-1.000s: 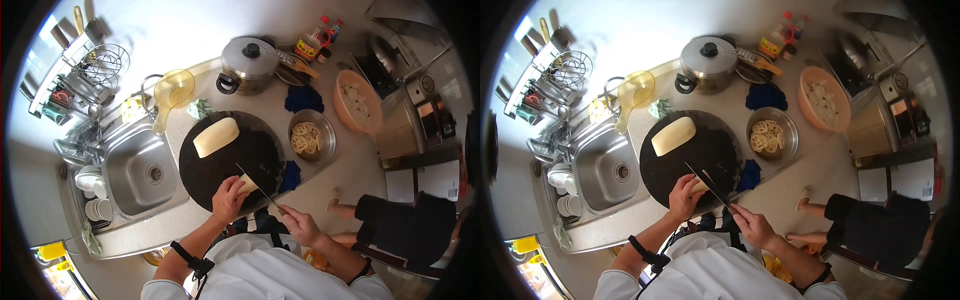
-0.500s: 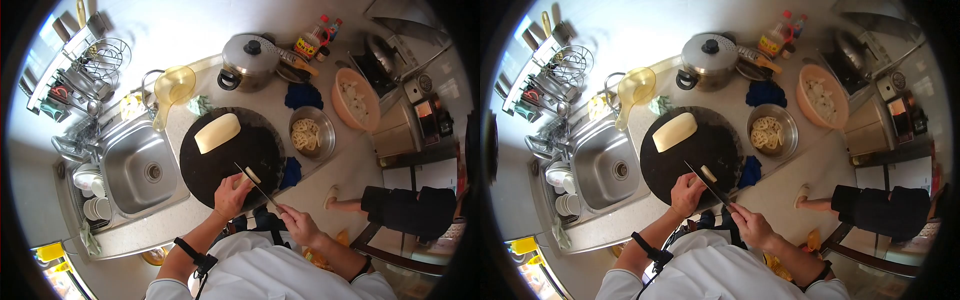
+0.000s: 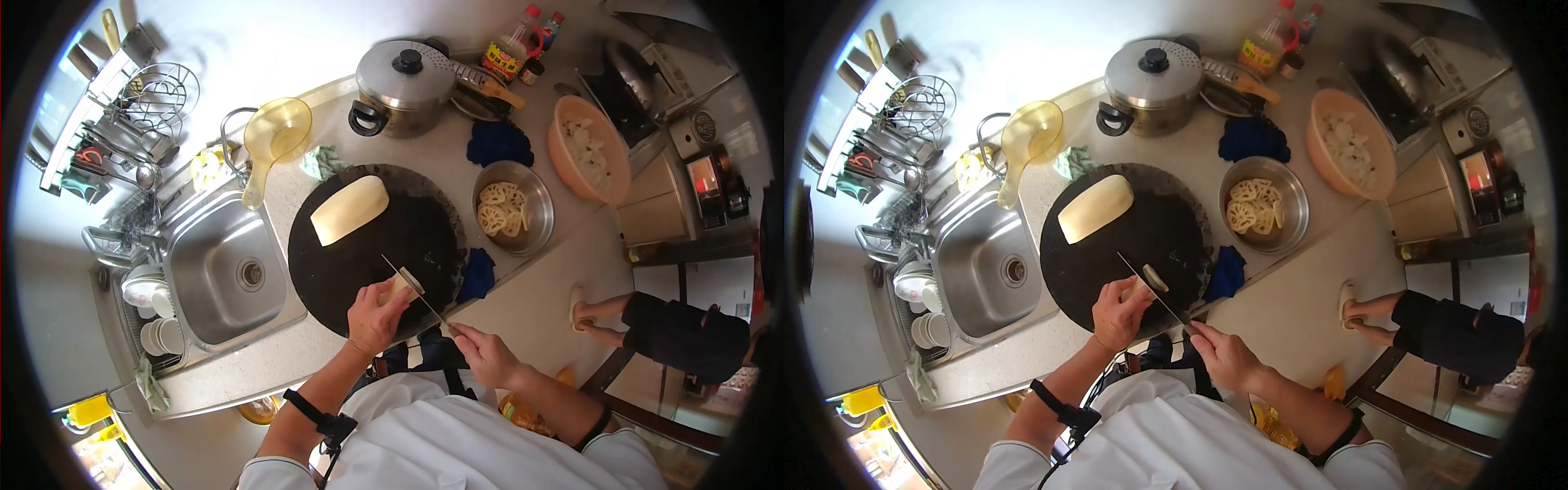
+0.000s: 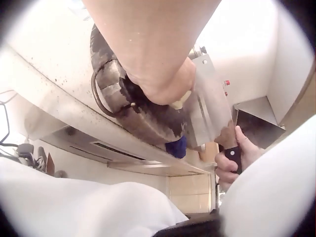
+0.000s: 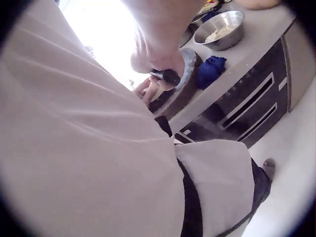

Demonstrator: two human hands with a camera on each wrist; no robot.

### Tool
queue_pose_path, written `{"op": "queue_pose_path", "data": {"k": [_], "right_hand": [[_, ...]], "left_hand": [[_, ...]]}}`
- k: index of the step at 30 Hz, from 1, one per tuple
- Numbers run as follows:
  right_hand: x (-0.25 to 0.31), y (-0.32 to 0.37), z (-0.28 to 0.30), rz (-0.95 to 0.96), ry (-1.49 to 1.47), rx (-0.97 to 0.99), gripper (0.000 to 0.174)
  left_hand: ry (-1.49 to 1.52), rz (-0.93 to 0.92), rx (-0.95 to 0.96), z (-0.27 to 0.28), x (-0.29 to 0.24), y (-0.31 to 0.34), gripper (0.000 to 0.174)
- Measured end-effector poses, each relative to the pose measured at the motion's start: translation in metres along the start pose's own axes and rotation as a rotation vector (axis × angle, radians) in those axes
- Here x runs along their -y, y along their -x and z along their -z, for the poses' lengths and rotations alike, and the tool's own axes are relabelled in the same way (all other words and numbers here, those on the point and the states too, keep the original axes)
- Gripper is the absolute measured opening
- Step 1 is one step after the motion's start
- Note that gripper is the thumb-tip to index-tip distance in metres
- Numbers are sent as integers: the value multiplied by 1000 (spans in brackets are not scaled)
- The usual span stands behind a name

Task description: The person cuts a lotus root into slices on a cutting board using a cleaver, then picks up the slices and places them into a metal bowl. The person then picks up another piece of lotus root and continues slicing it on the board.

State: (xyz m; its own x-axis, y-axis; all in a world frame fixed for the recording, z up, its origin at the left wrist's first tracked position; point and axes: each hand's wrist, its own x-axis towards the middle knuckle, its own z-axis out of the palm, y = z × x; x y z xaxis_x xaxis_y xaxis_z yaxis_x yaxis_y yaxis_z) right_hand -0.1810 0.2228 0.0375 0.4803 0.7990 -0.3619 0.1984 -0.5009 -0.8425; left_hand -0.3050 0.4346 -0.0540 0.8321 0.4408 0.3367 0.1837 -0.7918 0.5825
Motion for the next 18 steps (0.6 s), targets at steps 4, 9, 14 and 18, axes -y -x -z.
{"op": "queue_pose_path", "data": {"k": [4, 9, 14, 18], "right_hand": [[-17, -18, -7, -82, -74, 58, 41], [-28, -34, 4, -48, -29, 42, 42], [-3, -14, 16, -52, -88, 9, 41], [7, -3, 15, 43, -73, 22, 42]], "left_hand": [[10, 19, -37, -1, -1, 2, 40], [37, 33, -104, -7, -1, 0, 38], [77, 80, -116, -8, -2, 6, 33], [83, 107, -113, -9, -4, 7, 32]]}}
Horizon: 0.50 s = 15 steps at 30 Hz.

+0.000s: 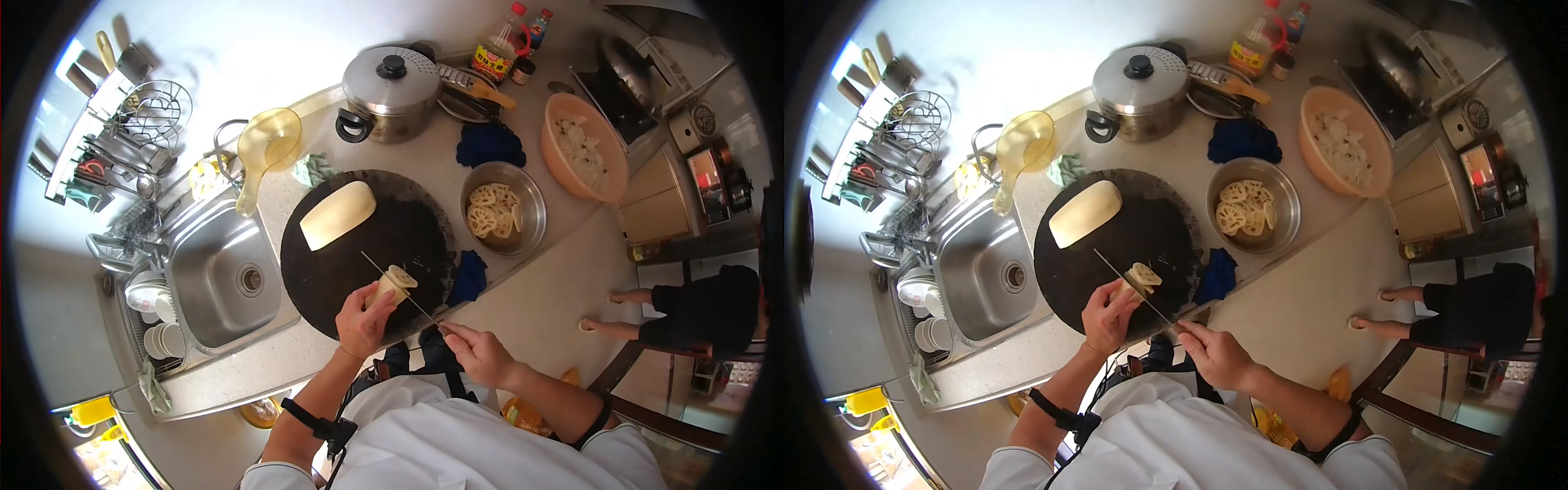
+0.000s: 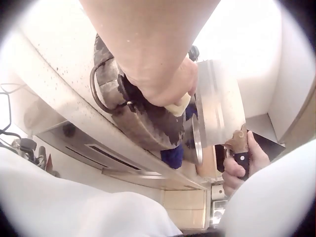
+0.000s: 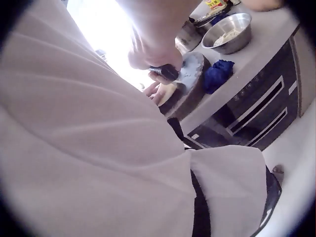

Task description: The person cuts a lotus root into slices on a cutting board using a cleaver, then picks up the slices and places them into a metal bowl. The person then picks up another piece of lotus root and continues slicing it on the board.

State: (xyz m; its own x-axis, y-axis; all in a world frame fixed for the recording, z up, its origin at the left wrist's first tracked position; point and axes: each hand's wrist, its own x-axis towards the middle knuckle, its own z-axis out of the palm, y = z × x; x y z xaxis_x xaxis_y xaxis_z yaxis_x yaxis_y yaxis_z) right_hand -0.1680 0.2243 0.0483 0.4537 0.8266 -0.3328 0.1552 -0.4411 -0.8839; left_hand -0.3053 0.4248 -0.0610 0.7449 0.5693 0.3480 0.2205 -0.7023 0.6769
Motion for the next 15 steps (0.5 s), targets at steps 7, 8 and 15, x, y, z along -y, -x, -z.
{"op": "queue_pose_path", "data": {"k": [7, 8, 15], "right_hand": [[1, 0, -1, -25, 41, 57, 42], [2, 0, -1, -23, 48, 55, 42], [5, -2, 2, -83, 18, 68, 43]], "left_hand": [[-36, 7, 9, 0, 0, 2, 29], [-44, -9, 7, -1, 1, 2, 29], [-31, -24, 6, 2, 1, 0, 30]]}}
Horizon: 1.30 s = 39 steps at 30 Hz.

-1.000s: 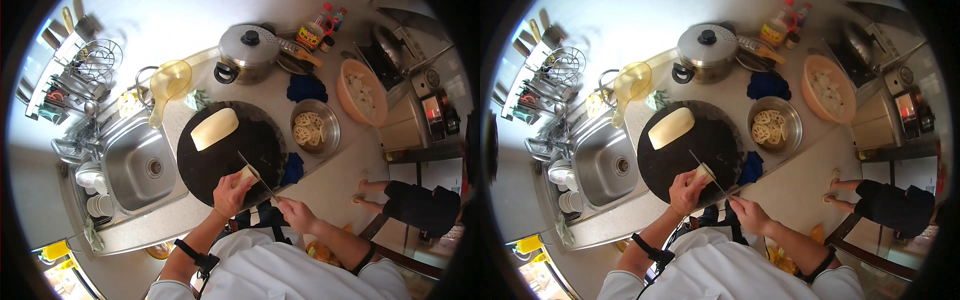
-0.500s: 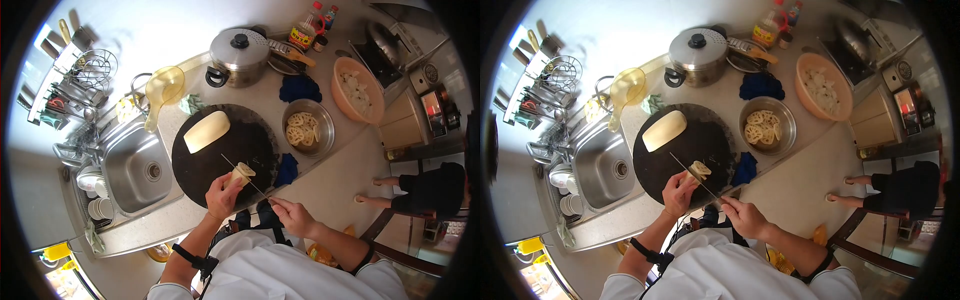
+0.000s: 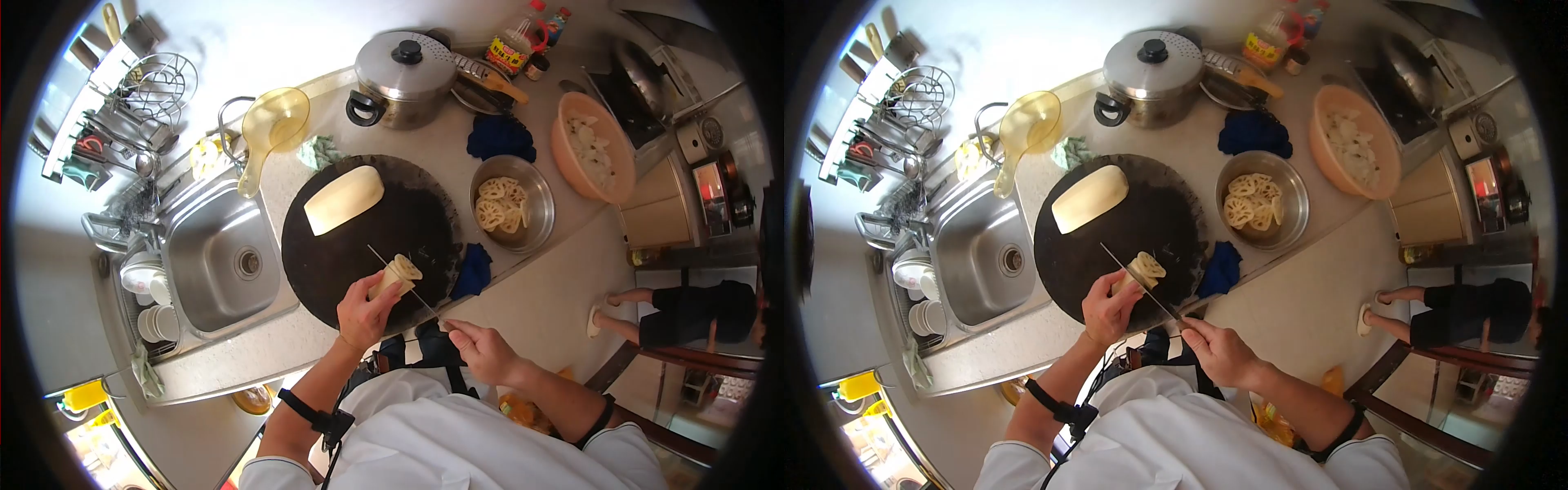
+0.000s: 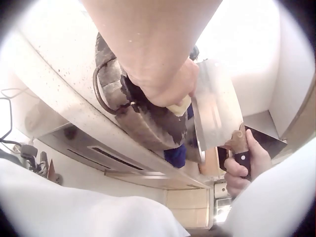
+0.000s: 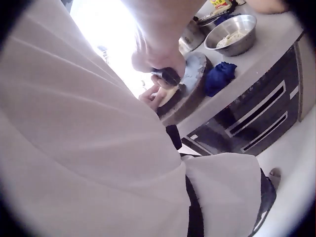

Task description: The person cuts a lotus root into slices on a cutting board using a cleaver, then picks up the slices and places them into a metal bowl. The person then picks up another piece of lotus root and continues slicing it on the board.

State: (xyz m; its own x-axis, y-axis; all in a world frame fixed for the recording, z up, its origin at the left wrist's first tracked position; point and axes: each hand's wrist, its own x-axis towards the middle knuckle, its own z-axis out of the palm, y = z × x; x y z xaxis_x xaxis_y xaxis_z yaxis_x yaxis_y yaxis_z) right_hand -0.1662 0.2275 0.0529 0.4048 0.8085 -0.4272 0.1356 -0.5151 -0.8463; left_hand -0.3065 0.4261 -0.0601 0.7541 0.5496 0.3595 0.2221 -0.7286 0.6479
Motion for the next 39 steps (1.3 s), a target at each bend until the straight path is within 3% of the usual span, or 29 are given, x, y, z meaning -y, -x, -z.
{"op": "queue_pose_path", "data": {"k": [4, 7, 9, 18, 30, 37, 39], "right_hand": [[2, -10, 2, -76, -11, 67, 43], [-28, -26, -10, -137, 16, 109, 43], [-46, -34, -20, 61, 9, -33, 35], [8, -8, 0, -42, 22, -26, 42], [14, -3, -6, -25, 31, 16, 37], [-29, -38, -22, 2, 28, 18, 40], [-34, -41, -15, -120, 87, 45, 40]], "left_hand": [[13, -15, 13, -1, 3, 1, 30], [15, -15, 2, -2, 1, 3, 30], [11, -21, -23, -4, 3, -1, 30], [57, 92, -41, -6, -4, 3, 27], [39, 66, -19, -4, -1, 2, 27], [45, 64, -38, -4, 0, 4, 27], [62, 63, -46, -5, -1, 3, 27]]}}
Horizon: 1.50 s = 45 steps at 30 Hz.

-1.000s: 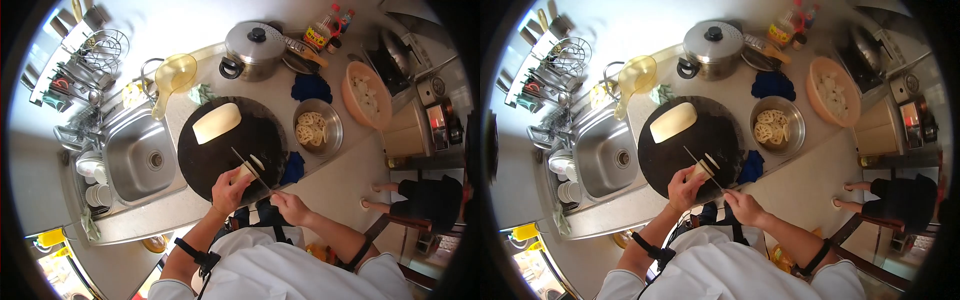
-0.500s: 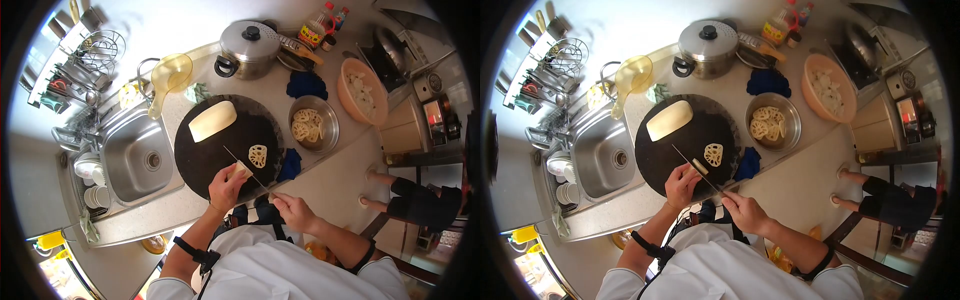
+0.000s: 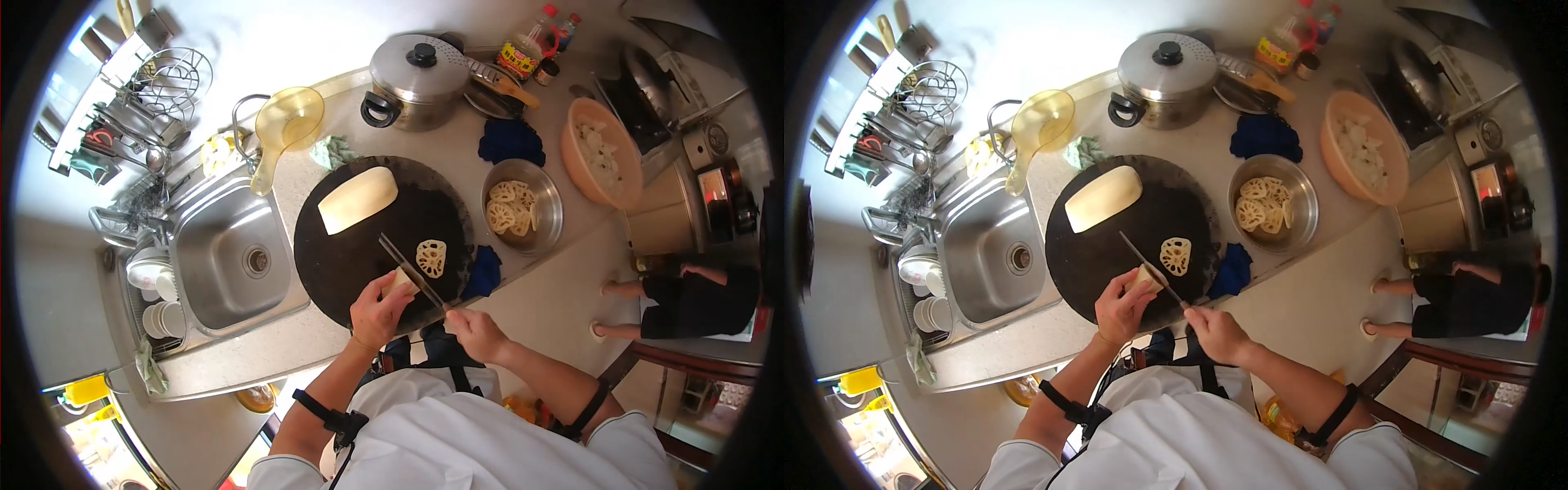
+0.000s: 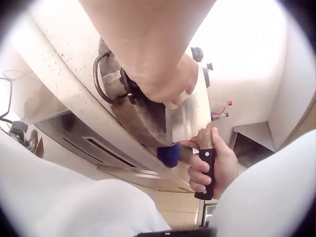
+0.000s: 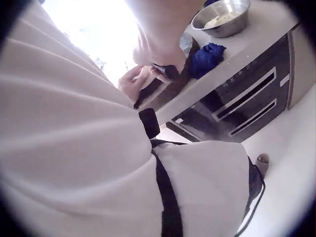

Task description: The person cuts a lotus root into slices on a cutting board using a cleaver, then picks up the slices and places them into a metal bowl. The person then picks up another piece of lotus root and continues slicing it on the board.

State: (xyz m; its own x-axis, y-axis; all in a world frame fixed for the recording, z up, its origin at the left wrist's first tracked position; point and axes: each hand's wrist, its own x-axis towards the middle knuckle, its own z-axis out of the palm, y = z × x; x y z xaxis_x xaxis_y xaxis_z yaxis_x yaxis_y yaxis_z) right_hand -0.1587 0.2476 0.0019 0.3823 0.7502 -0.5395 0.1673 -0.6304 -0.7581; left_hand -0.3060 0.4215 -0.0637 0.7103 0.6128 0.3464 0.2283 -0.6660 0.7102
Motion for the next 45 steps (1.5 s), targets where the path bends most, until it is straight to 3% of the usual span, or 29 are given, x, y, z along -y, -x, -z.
{"op": "queue_pose_path", "data": {"k": [4, 6, 9, 25, 27, 34, 36, 41, 43, 45], "right_hand": [[-1, 4, 6, -40, -63, -31, 41], [16, 18, 11, 117, -78, -115, 40], [30, 30, 11, 218, -53, -104, 38], [30, 34, 6, 235, -27, -78, 38], [35, 33, 11, 65, -39, 27, 37], [2, -11, -9, 125, 37, -28, 41], [-10, -16, 0, -102, -6, 23, 44], [12, -15, 8, -1, -17, -45, 43], [22, -14, 8, 180, 63, -114, 40], [24, -8, 13, 235, 108, -120, 41]], "left_hand": [[-41, -74, -32, 5, -1, 0, 27], [22, 56, 45, 8, -1, 5, 28], [26, 27, 35, 5, 1, 6, 30], [-11, 16, 40, 4, 5, 8, 31], [-13, 0, 36, 4, 5, 8, 30], [0, 48, 41, 5, 2, 8, 30], [43, 57, 13, 4, 1, 8, 31], [55, 118, -24, 3, -1, -3, 34], [43, 119, -33, 2, -2, -4, 36], [59, 107, -47, 3, 0, -3, 42]]}}
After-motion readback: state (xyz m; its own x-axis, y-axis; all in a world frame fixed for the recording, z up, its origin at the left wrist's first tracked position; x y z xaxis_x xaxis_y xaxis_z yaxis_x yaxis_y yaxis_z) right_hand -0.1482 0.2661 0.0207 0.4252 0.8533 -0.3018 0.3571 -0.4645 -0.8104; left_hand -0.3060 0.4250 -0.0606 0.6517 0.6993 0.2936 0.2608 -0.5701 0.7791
